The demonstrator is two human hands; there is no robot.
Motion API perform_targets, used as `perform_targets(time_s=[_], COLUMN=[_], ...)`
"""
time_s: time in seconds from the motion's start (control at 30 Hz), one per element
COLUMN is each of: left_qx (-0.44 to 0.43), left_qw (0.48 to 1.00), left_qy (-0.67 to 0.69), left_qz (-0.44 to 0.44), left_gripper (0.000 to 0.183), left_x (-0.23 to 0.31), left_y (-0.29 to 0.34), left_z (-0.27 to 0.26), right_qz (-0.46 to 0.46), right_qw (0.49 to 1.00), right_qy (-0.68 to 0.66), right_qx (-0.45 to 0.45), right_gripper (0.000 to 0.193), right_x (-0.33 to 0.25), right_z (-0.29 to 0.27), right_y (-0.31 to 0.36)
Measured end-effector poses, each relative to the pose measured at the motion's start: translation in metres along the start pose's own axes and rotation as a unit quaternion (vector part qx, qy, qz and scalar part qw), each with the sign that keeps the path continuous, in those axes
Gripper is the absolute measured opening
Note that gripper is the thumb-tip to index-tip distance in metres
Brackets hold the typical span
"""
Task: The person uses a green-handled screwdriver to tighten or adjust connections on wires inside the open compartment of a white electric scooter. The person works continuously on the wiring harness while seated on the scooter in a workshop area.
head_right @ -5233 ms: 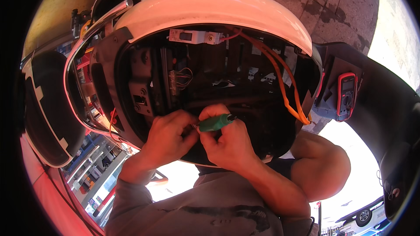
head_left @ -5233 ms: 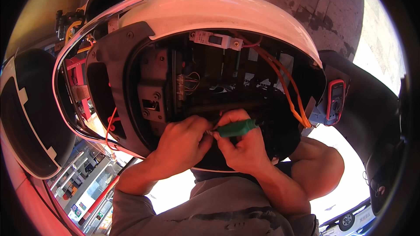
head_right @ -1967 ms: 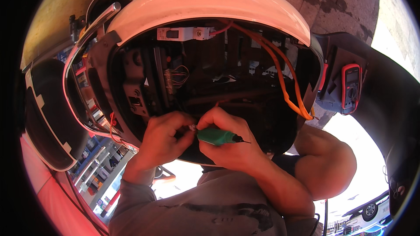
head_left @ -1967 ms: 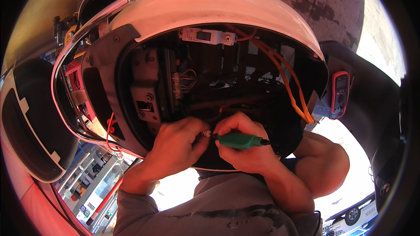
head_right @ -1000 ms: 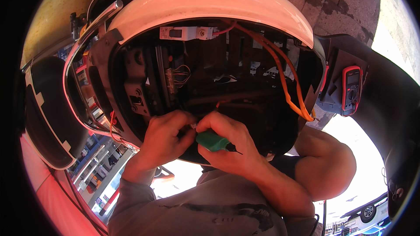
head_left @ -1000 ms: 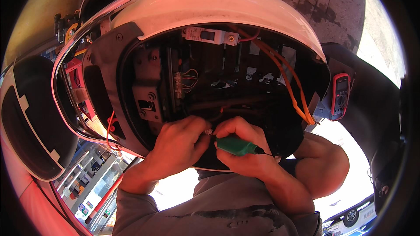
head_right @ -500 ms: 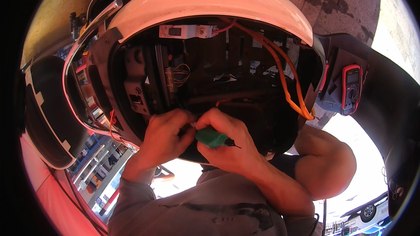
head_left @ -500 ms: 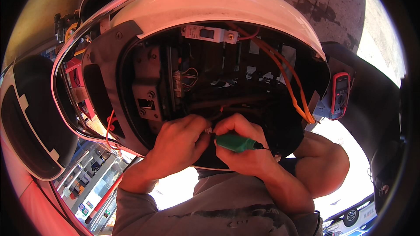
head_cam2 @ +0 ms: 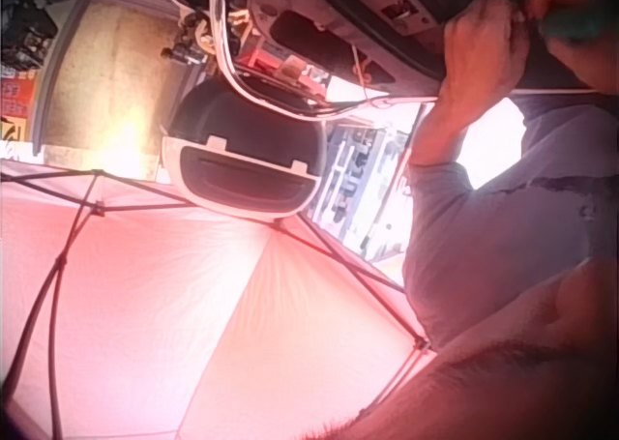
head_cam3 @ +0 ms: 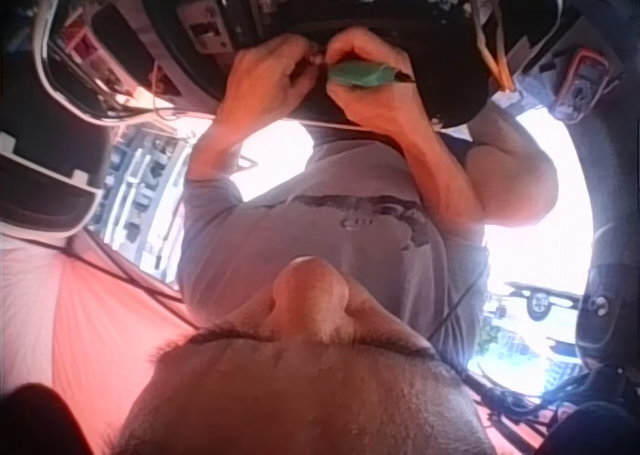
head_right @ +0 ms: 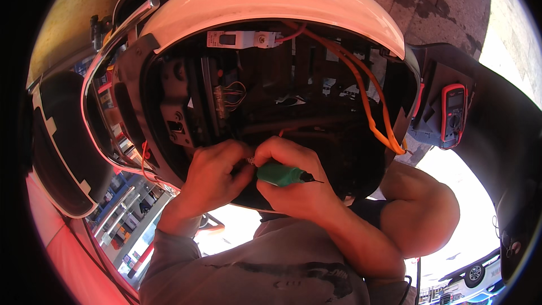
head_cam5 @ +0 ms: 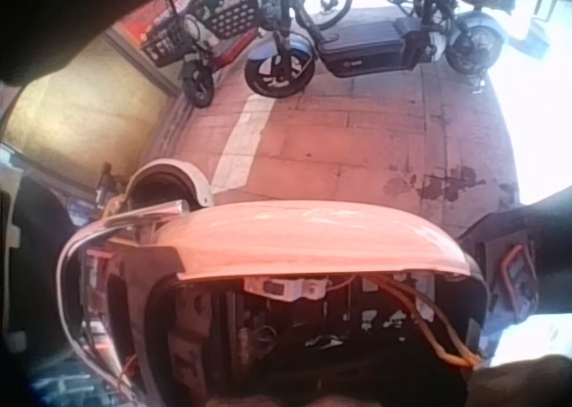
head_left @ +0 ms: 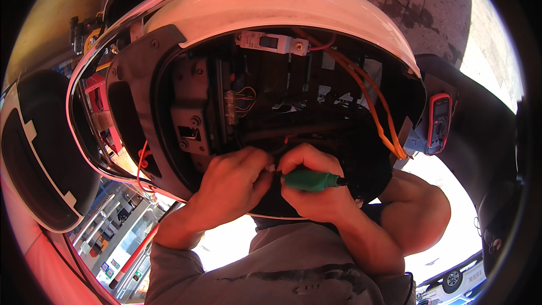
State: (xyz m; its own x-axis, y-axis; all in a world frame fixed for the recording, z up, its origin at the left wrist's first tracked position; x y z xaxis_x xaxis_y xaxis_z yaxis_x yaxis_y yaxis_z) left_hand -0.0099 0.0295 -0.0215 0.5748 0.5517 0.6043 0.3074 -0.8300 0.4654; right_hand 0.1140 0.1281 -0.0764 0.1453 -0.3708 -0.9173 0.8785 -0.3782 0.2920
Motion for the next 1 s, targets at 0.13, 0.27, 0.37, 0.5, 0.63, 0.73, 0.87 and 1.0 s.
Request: perform_targets(time_s=[0.13,0.27,0.37,0.5,0.63,0.73,0.87,1.0], left_qx=[-0.002,0.007,0.012,0.011,0.012,0.014,0.007,0.007], left_qw=[1.0,1.0,1.0,0.999,0.999,0.999,0.999,0.999], left_qy=[-0.006,-0.002,-0.001,0.004,0.02,0.022,0.031,0.034], left_qz=[-0.005,-0.009,-0.023,-0.03,-0.031,-0.025,-0.028,-0.032], left_gripper=[0.016,0.016,0.019,0.023,0.023,0.023,0.023,0.024], left_x=[0.001,0.001,0.0,-0.001,-0.001,-0.001,-0.001,-0.001], left_y=[-0.001,-0.001,0.0,0.0,0.001,0.001,0.001,0.001], left_z=[-0.001,-0.001,-0.002,-0.003,-0.004,-0.005,-0.006,-0.006], right_qz=[0.015,0.045,0.006,0.064,0.103,0.133,0.038,0.044], right_qw=[1.0,0.999,1.0,0.997,0.986,0.97,0.995,0.994], right_qy=[0.001,-0.015,-0.017,-0.051,-0.124,-0.193,-0.065,-0.095], right_qx=[0.026,0.009,0.019,-0.009,0.041,0.072,0.061,0.016], right_gripper=[0.026,0.026,0.027,0.026,0.028,0.031,0.03,0.028], right_x=[0.001,0.002,-0.002,-0.003,0.0,0.005,0.001,0.003], right_z=[-0.009,-0.01,-0.01,-0.015,-0.011,-0.008,-0.016,-0.015], right_y=[0.002,0.002,0.0,0.004,0.008,0.01,0.006,0.006])
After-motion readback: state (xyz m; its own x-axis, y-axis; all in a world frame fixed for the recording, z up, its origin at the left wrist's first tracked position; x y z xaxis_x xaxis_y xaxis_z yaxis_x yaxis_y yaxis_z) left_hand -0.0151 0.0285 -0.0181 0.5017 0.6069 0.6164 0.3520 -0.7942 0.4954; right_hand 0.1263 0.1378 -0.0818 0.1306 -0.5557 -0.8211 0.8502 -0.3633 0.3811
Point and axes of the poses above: each hand's wrist, its own y-axis away from the middle knuckle, its own z-axis out of the palm, x = y × z, the point moved 4 cm from there along -y, towards the middle knuckle, and after that the axes turned 1 degree about z, right-handed, at the moved point
